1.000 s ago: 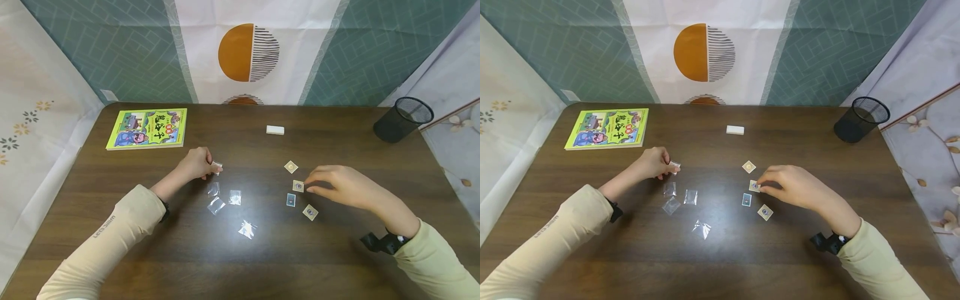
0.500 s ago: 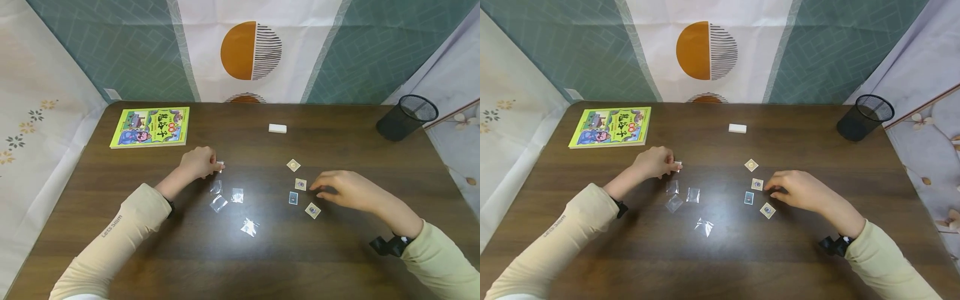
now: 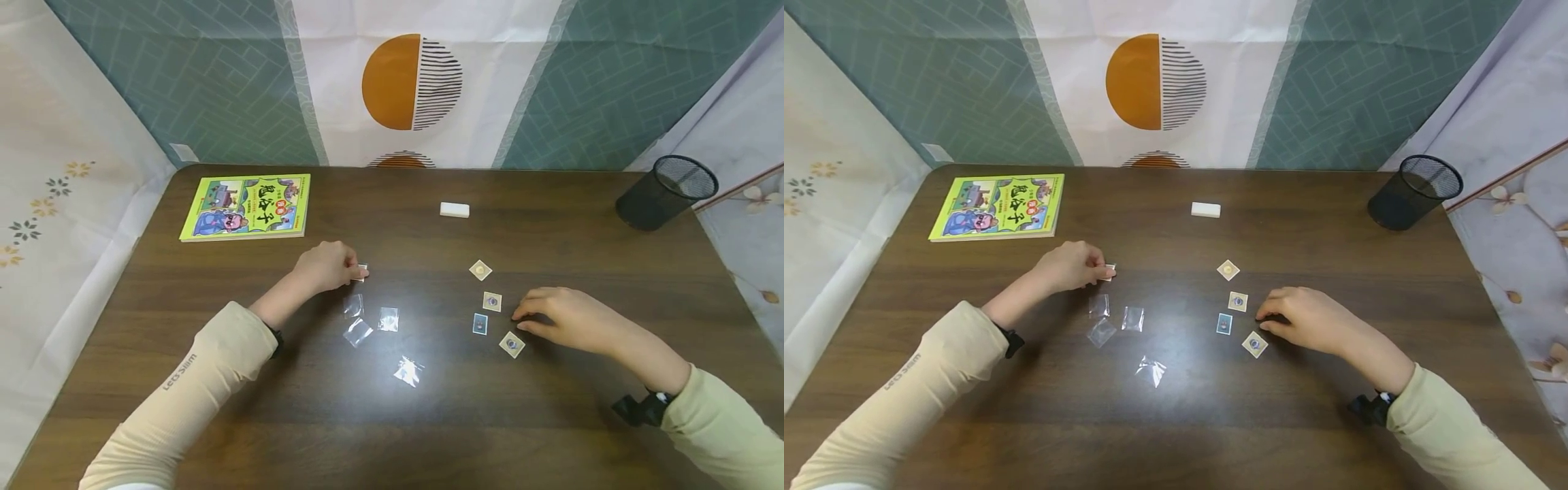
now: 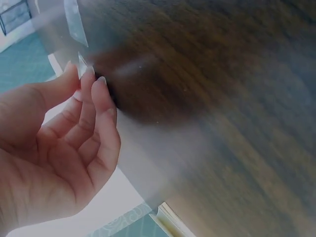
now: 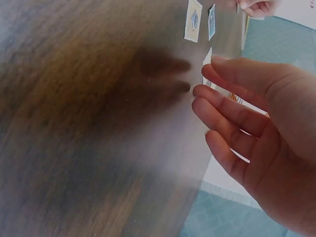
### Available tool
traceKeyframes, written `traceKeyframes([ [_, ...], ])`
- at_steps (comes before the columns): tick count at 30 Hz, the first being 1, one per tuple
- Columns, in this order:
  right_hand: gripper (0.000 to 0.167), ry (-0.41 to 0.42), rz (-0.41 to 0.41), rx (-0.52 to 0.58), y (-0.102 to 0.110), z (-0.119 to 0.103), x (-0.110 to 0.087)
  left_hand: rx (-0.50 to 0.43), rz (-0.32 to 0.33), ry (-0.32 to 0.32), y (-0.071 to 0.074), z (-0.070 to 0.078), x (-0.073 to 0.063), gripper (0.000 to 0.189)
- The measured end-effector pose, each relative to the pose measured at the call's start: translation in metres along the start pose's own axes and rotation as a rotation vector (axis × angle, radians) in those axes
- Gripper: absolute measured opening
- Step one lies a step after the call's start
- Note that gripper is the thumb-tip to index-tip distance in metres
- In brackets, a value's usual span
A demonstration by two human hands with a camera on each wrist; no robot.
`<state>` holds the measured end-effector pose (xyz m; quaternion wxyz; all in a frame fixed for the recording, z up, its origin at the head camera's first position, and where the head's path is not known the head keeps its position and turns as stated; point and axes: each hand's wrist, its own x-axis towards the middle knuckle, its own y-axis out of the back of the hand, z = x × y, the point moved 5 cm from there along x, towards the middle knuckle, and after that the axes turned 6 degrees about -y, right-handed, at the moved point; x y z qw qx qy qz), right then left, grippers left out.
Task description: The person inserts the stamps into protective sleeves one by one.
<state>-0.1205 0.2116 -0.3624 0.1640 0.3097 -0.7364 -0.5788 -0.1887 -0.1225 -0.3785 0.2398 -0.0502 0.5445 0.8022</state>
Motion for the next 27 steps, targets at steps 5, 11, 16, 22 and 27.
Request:
traceKeyframes([
  [5, 0.018, -0.007, 0.032, -0.016, -0.001, 0.001, -0.005, -0.022, 0.072, 0.01, 0.006, -0.001, -0.011, 0.026],
  [11, 0.027, -0.097, 0.131, 0.089, -0.015, -0.006, -0.011, -0.044, 0.151, 0.067, 0.005, -0.002, -0.044, 0.037],
  [16, 0.031, -0.231, 0.17, 0.074, -0.02, -0.013, -0.015, 0.035, 0.158, 0.102, -0.009, -0.001, -0.059, 0.042],
  [22, 0.035, -0.327, 0.182, 0.043, -0.017, -0.016, -0.019, 0.047, 0.145, 0.089, -0.021, 0.003, -0.059, 0.045],
  [27, 0.029, -0.329, 0.192, 0.076, -0.019, -0.016, -0.02, -0.021, 0.129, 0.08, -0.024, 0.004, -0.053, 0.032],
])
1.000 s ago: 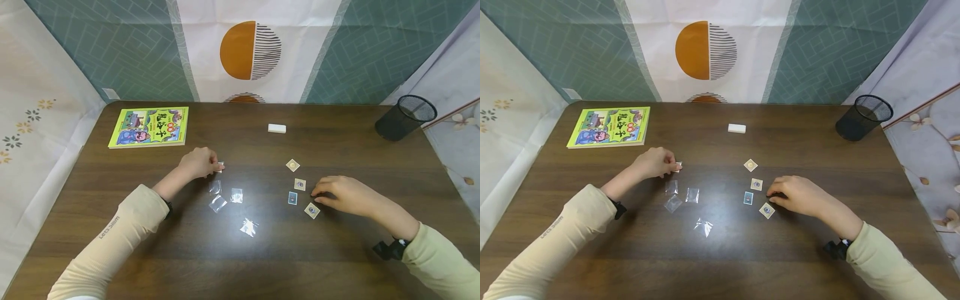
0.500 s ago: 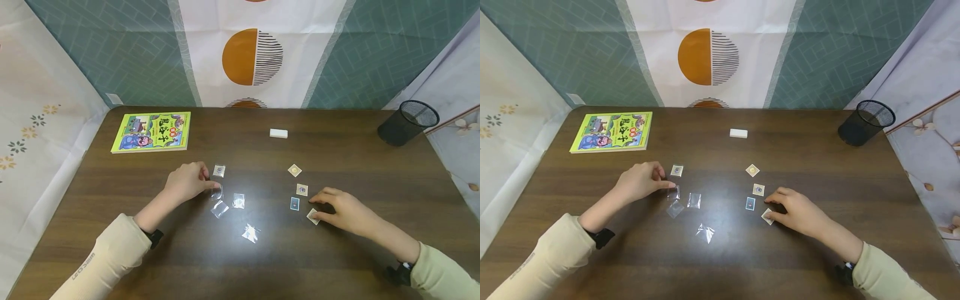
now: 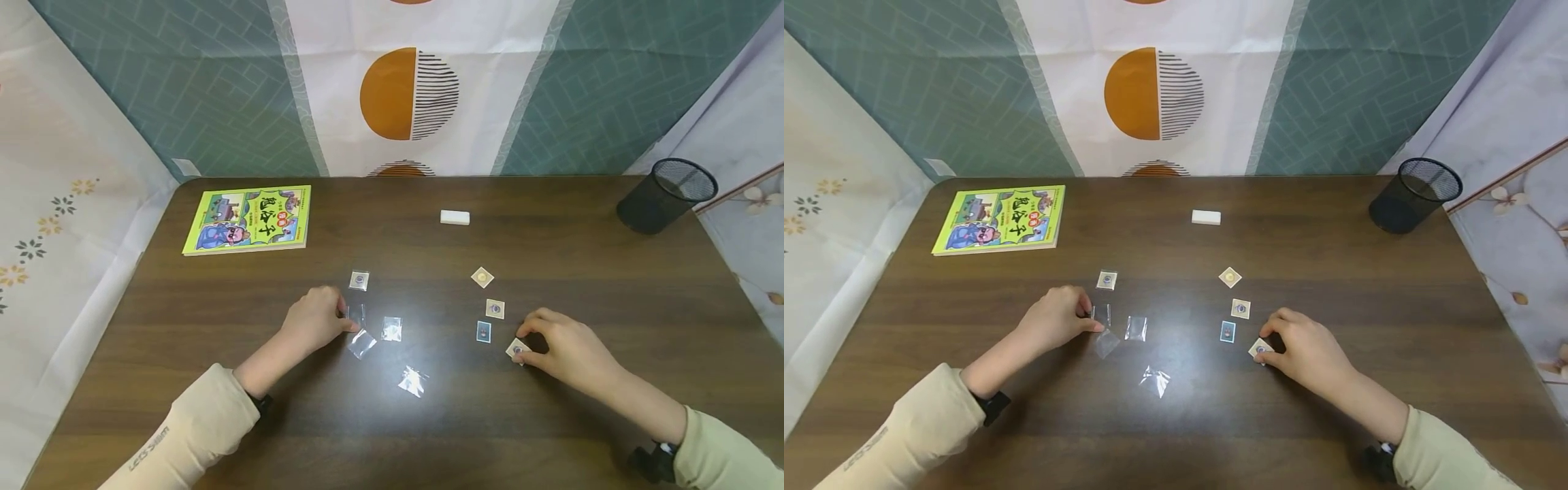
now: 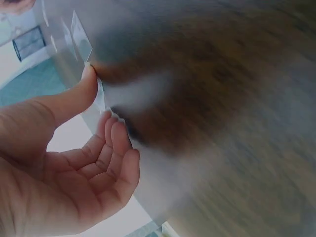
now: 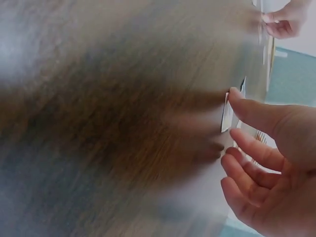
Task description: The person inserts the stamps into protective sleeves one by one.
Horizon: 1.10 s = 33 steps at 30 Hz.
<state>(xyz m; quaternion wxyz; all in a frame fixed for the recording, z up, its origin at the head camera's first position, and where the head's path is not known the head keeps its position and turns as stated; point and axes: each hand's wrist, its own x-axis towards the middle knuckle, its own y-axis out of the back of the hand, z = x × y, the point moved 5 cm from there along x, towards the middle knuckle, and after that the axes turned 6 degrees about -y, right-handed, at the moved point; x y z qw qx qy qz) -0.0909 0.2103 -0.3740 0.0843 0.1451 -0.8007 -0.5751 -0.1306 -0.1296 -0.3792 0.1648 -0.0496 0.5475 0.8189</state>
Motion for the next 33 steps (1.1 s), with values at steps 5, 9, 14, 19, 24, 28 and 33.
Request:
traceKeyframes([
  [5, 0.027, -0.022, -0.034, 0.06, -0.004, 0.009, 0.005, -0.005, -0.042, -0.001, -0.001, 0.002, 0.005, 0.022],
  [9, 0.028, -0.031, -0.072, 0.133, -0.006, 0.013, 0.008, -0.033, -0.078, -0.039, 0.0, 0.002, 0.006, 0.021],
  [14, 0.028, -0.059, -0.124, 0.222, -0.007, 0.015, 0.009, -0.198, -0.073, -0.151, 0.006, 0.002, 0.006, 0.018],
  [19, 0.023, -0.02, -0.149, 0.328, -0.008, 0.012, 0.006, -0.373, 0.01, -0.209, 0.019, 0.001, 0.001, 0.014],
  [24, 0.02, 0.082, -0.035, 0.294, -0.001, 0.008, 0.0, -0.421, 0.071, -0.213, 0.028, 0.003, -0.009, 0.026],
  [28, 0.021, 0.075, 0.052, 0.272, 0.007, 0.011, -0.003, -0.422, 0.089, -0.204, 0.031, 0.006, -0.019, 0.028],
  [33, 0.023, -0.069, 0.118, 0.277, 0.02, 0.022, -0.002, -0.469, 0.118, -0.135, 0.036, 0.006, -0.029, 0.025],
])
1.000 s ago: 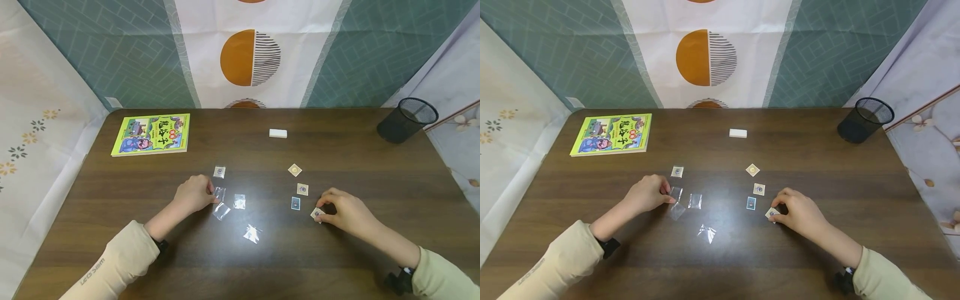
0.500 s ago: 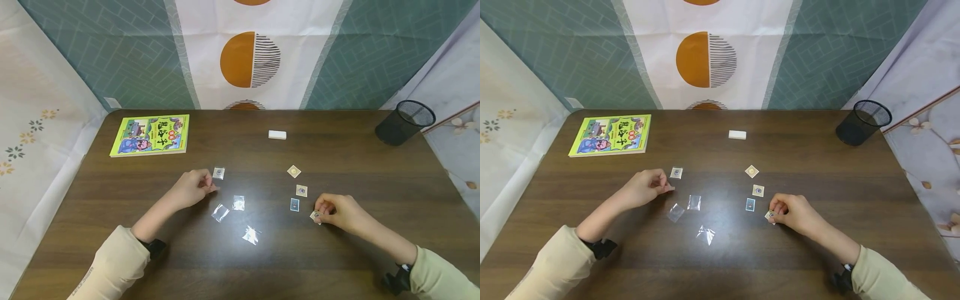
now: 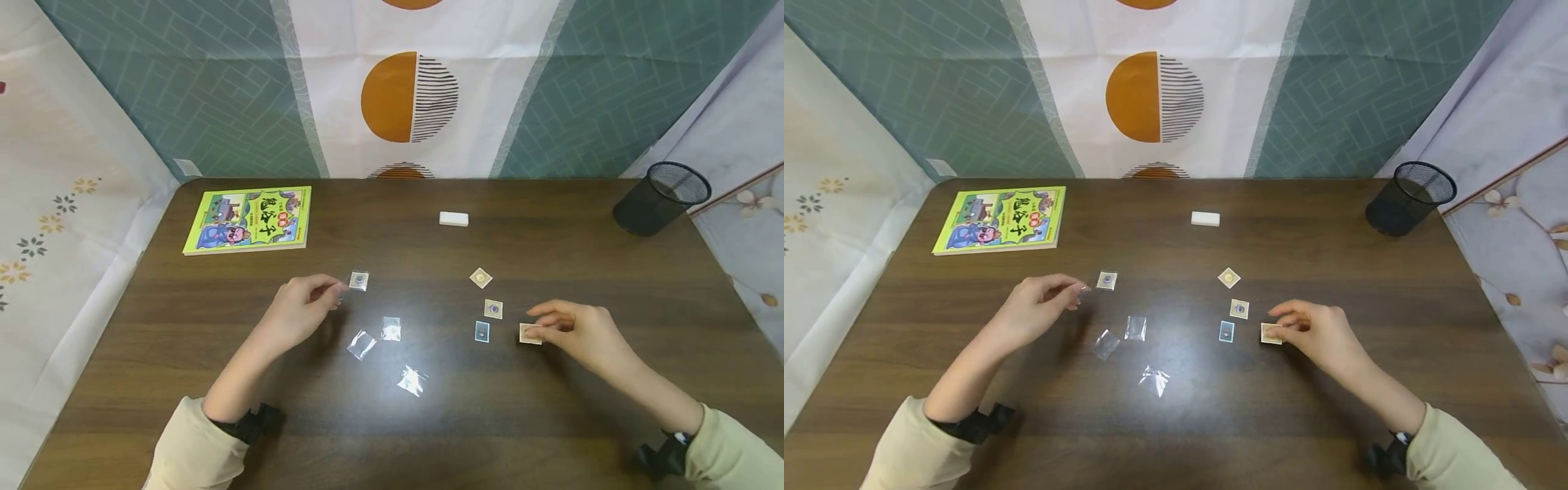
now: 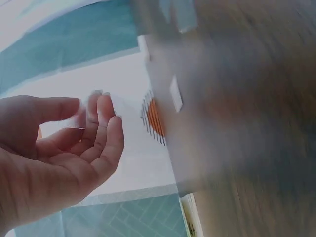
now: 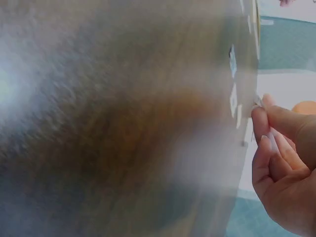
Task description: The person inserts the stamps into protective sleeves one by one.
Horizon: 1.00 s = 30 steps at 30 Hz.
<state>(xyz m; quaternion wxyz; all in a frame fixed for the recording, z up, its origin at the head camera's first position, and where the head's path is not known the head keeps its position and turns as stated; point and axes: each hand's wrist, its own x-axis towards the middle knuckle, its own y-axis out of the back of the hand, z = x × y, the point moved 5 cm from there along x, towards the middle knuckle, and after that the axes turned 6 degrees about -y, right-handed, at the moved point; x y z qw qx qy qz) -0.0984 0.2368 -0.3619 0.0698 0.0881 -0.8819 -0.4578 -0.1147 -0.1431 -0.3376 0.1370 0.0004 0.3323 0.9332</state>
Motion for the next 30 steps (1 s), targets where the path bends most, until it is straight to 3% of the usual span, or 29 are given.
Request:
traceKeyframes([
  [4, 0.015, -0.065, 0.011, -0.001, 0.012, 0.0, 0.004, -0.019, 0.028, -0.053, -0.004, 0.006, -0.003, 0.025],
  [8, 0.012, -0.117, 0.019, 0.064, 0.023, -0.003, 0.008, -0.086, 0.045, -0.088, -0.011, 0.017, -0.001, 0.017],
  [14, 0.015, -0.146, 0.069, 0.197, 0.034, -0.02, 0.019, -0.245, -0.006, -0.158, -0.028, 0.045, 0.006, 0.014],
  [22, 0.02, -0.069, 0.091, 0.343, 0.032, -0.057, 0.035, -0.357, -0.038, -0.22, -0.046, 0.073, 0.018, 0.013],
  [30, 0.017, 0.043, 0.135, 0.413, 0.029, -0.089, 0.044, -0.379, 0.005, -0.254, -0.054, 0.086, 0.026, 0.01],
])
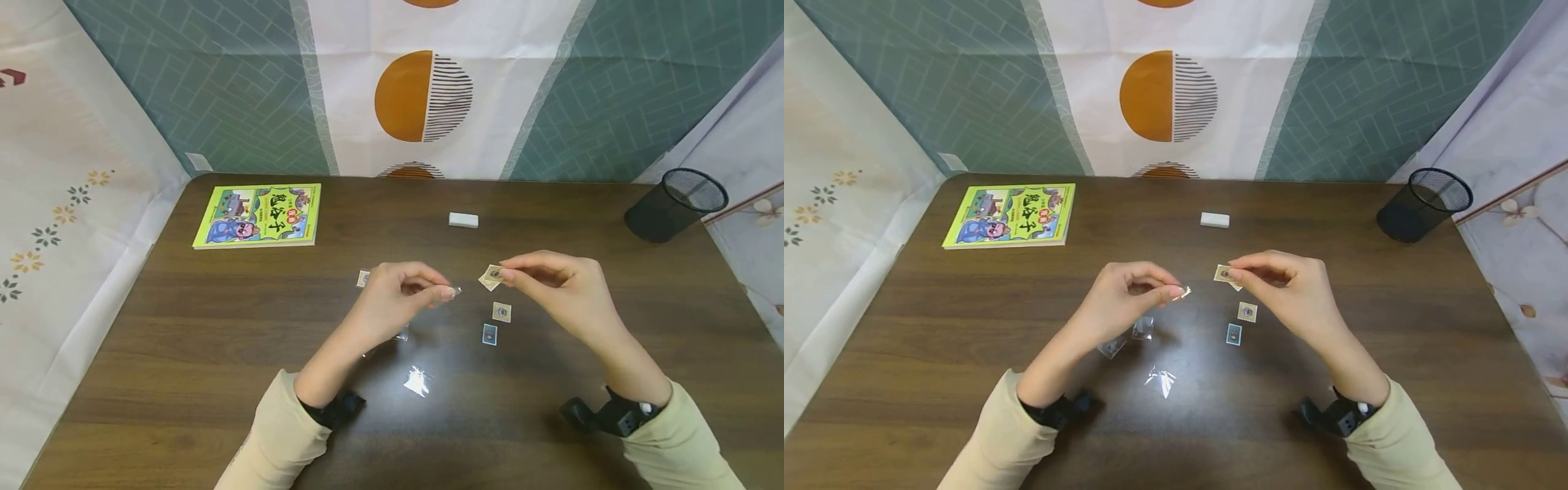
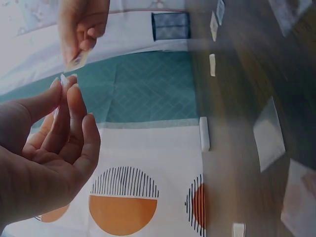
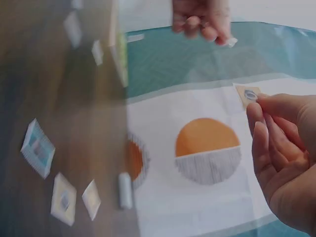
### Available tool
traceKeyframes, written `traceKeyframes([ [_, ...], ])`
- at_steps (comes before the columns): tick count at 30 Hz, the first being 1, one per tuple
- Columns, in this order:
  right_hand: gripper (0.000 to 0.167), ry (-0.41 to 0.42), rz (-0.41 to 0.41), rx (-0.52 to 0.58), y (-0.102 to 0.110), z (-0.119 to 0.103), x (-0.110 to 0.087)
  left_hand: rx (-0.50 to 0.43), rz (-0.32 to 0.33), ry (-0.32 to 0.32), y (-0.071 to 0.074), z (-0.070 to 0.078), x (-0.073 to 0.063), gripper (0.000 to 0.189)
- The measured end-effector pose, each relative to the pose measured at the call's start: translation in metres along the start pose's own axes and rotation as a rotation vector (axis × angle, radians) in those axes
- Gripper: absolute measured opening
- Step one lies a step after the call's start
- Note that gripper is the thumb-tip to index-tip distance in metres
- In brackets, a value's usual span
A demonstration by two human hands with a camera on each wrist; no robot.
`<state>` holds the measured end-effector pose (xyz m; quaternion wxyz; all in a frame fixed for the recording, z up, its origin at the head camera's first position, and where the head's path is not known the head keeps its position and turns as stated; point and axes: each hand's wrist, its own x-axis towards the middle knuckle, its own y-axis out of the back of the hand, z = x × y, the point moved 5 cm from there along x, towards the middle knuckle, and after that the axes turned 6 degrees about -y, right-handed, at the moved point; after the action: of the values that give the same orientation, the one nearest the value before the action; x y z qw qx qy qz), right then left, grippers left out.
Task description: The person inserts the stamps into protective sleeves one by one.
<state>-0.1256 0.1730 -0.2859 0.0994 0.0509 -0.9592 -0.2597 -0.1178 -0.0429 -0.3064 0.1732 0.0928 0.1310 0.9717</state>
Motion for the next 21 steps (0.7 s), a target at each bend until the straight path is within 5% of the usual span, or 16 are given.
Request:
traceKeyframes([
  [16, 0.026, 0.415, -0.065, 0.077, -0.02, -0.035, 0.005, 0.028, -0.041, -0.022, 0.0, -0.004, 0.002, 0.012],
  [21, 0.023, 0.45, -0.068, 0.071, -0.022, -0.032, 0.006, 0.046, -0.043, -0.057, 0.002, -0.001, 0.003, 0.012],
])
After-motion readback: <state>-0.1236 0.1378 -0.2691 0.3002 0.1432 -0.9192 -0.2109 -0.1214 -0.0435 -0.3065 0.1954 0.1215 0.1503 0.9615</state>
